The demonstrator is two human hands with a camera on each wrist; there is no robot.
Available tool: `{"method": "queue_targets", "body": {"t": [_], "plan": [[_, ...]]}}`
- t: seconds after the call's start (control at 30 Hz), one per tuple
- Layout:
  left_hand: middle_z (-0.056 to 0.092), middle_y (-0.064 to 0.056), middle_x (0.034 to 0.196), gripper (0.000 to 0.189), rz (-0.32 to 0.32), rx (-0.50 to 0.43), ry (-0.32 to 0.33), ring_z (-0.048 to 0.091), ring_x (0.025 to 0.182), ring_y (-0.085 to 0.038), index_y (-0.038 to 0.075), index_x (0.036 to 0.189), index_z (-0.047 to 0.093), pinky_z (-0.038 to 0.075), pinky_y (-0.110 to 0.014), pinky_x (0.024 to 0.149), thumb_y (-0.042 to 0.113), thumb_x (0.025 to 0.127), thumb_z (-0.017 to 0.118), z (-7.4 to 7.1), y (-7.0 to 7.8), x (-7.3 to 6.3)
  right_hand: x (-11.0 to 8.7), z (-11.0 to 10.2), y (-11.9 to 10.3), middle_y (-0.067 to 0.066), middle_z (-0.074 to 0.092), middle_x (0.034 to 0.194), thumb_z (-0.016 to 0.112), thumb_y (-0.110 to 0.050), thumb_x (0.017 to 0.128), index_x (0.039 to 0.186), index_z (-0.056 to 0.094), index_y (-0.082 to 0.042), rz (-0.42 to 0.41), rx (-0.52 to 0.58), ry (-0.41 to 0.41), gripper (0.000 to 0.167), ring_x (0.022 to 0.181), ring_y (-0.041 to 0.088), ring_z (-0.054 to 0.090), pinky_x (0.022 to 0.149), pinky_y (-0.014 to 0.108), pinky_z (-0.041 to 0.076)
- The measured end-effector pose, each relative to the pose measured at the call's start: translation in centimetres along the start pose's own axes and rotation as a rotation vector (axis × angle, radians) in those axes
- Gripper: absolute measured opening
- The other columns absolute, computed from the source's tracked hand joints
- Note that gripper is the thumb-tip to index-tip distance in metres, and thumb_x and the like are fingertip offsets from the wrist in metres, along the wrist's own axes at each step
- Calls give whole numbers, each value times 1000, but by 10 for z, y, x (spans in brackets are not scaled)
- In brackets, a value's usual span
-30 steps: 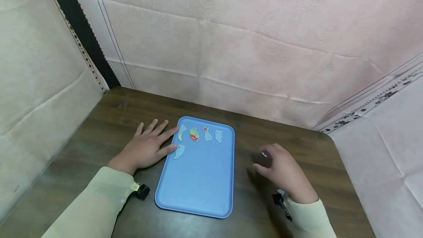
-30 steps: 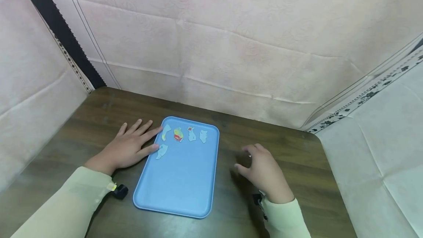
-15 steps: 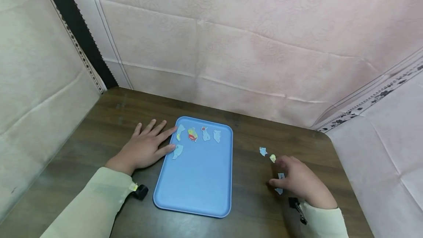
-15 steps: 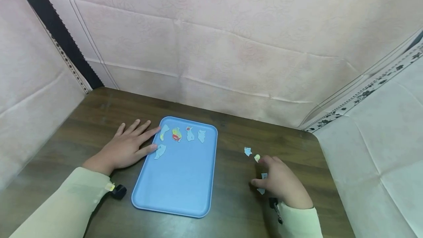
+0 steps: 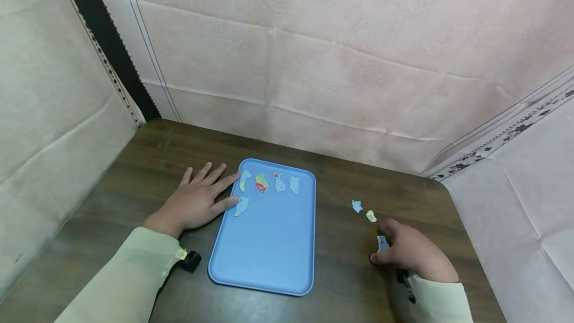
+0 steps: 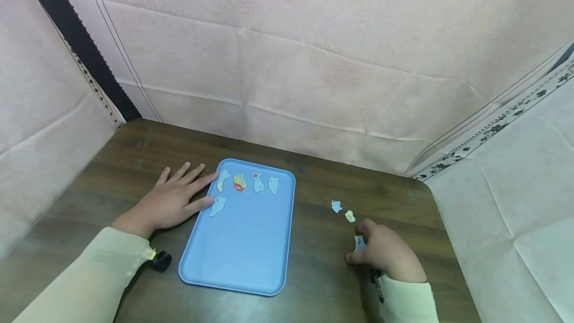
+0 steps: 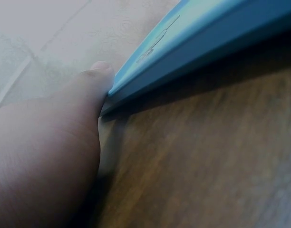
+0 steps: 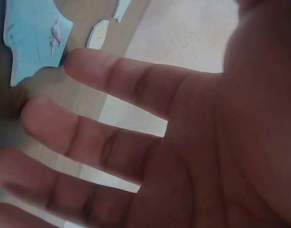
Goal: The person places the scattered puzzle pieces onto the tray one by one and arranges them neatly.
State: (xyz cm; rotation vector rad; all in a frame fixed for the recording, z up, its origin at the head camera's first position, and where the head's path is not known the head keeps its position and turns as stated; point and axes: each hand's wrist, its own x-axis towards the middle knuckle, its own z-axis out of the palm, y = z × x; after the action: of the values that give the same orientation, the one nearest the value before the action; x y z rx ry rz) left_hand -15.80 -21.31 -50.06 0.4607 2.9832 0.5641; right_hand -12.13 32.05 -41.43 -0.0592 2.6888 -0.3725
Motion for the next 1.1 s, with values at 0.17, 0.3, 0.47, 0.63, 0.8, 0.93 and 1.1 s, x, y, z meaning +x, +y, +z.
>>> {"method": "queue_targets", "body": {"t": [0.17, 0.3, 0.47, 0.63, 0.8, 0.93, 1.1], "plan": [[20, -8, 190, 82, -1, 3, 0, 7, 177, -47, 47, 179, 24, -5, -81, 134, 87, 108, 31, 1, 0, 0, 1, 2, -1, 4, 73, 110, 102, -46, 77, 134, 66, -14, 16, -13, 1, 74, 91, 20, 65, 77, 42, 55], [20, -9, 190, 81, -5, 2, -4, 6, 177, -47, 47, 179, 24, -6, -82, 134, 86, 109, 33, 0, 0, 1, 3, 2, -1, 8, 76, 120, 102, -48, 77, 135, 66, -11, 24, -38, -8, 77, 97, 23, 70, 81, 48, 59], [21, -9, 189, 80, -8, 2, -6, 6, 177, -47, 47, 179, 24, -6, -82, 134, 84, 109, 35, 0, 0, 1, 6, 2, -2, 9, 77, 125, 103, -46, 76, 133, 67, -11, 33, -40, -16, 75, 98, 22, 70, 82, 47, 59], [21, -9, 189, 81, -4, -3, -3, 6, 177, -47, 46, 179, 25, -6, -82, 134, 85, 109, 34, 0, 0, 1, 7, 4, -3, 8, 77, 119, 102, -42, 78, 130, 66, -11, 12, -29, -24, 71, 93, 23, 67, 78, 44, 57], [21, -9, 190, 80, -5, -5, 0, 6, 177, -47, 46, 179, 25, -6, -82, 134, 85, 109, 35, -1, -1, 0, 9, 4, -5, 5, 73, 108, 102, -37, 77, 126, 65, -14, -9, -29, -24, 66, 85, 20, 61, 73, 38, 53], [21, -9, 190, 81, 1, -8, 0, 6, 177, -47, 47, 179, 25, -5, -82, 134, 86, 108, 33, 0, 0, 0, 9, 4, -8, 4, 74, 111, 101, -36, 78, 129, 67, -13, -35, -42, -13, 66, 86, 19, 62, 76, 39, 55], [20, -8, 190, 82, -1, -8, -2, 6, 177, -47, 47, 179, 25, -5, -82, 134, 87, 108, 31, 0, 0, -1, 5, 1, -22, 2, 74, 109, 100, -35, 79, 131, 67, -14, -108, -46, 22, 65, 89, 17, 63, 78, 40, 57]]}}
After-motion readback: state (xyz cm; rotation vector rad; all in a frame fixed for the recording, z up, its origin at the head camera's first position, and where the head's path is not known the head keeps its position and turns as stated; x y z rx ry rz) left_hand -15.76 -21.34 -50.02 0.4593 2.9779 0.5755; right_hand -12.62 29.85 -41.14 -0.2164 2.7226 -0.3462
